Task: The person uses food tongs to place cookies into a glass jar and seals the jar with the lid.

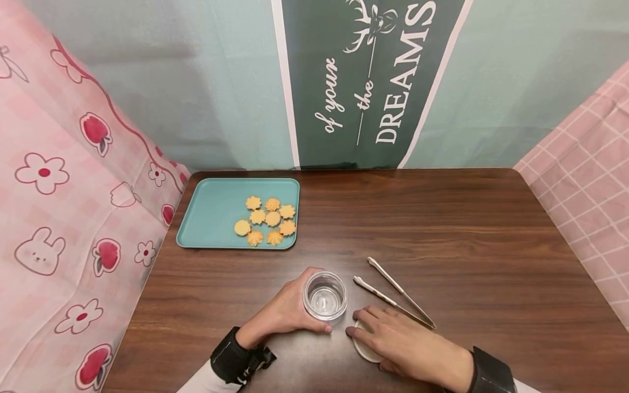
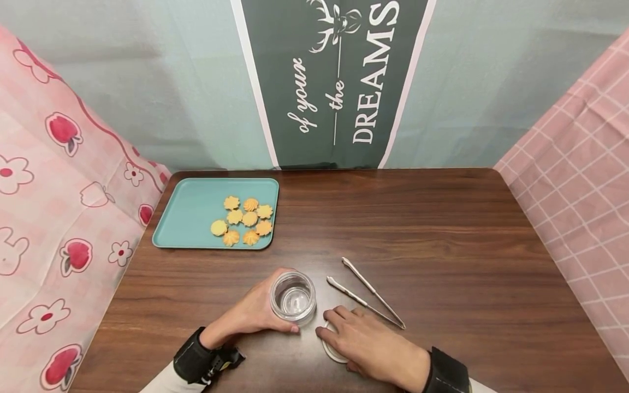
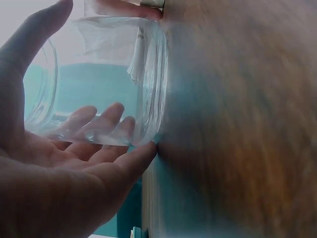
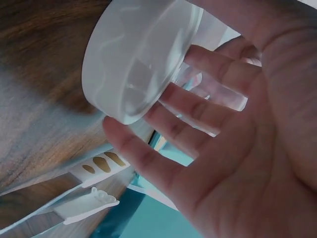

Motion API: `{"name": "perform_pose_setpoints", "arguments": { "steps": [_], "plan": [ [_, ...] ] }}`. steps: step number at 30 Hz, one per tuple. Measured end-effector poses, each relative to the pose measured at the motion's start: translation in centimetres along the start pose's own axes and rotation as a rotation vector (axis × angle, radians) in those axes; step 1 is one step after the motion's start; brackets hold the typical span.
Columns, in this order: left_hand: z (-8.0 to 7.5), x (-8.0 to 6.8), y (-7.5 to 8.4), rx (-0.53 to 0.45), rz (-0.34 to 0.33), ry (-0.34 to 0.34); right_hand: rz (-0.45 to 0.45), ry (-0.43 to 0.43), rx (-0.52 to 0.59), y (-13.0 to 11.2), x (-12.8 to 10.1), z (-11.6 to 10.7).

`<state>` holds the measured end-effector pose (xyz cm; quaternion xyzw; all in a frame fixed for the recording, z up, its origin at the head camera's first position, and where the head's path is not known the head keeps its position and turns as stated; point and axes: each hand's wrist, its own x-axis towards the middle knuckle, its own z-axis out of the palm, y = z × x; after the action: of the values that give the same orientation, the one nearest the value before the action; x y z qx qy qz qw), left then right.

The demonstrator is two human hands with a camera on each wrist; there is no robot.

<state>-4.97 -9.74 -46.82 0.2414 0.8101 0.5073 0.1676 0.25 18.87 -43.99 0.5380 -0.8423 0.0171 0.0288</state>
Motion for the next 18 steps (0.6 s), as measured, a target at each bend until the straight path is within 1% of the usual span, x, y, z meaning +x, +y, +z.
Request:
{"name": "perform_pose_setpoints", "arguments": {
  "steps": [3,5,8,10,14,18],
  "plan": [
    [0.0,0.0,0.0,0.004,0.006,0.003,0.023,-0.003,0.034,-0.1,-0.2,-0.3],
    [0.0,0.0,0.0,0.0,0.014,0.005,0.054,0.019,0.073,-0.1,-0.3,-0.6],
    [0.1,0.0,0.0,-0.009,0.027,0.011,0.109,0.092,0.126,0.2,-0.6,-1.0],
    [0.1,-0.1,0.0,-0.01,0.034,0.018,0.148,0.15,0.131,0.6,-0.8,-1.3],
    [0.2,-0.1,0.0,-0.007,0.039,0.034,0.263,0.238,0.11,1.7,-1.5,-2.0],
    [0.2,-0.1,0.1,-0.037,0.039,0.051,0.388,0.294,0.1,2.8,-2.4,-2.4]
  ]
}}
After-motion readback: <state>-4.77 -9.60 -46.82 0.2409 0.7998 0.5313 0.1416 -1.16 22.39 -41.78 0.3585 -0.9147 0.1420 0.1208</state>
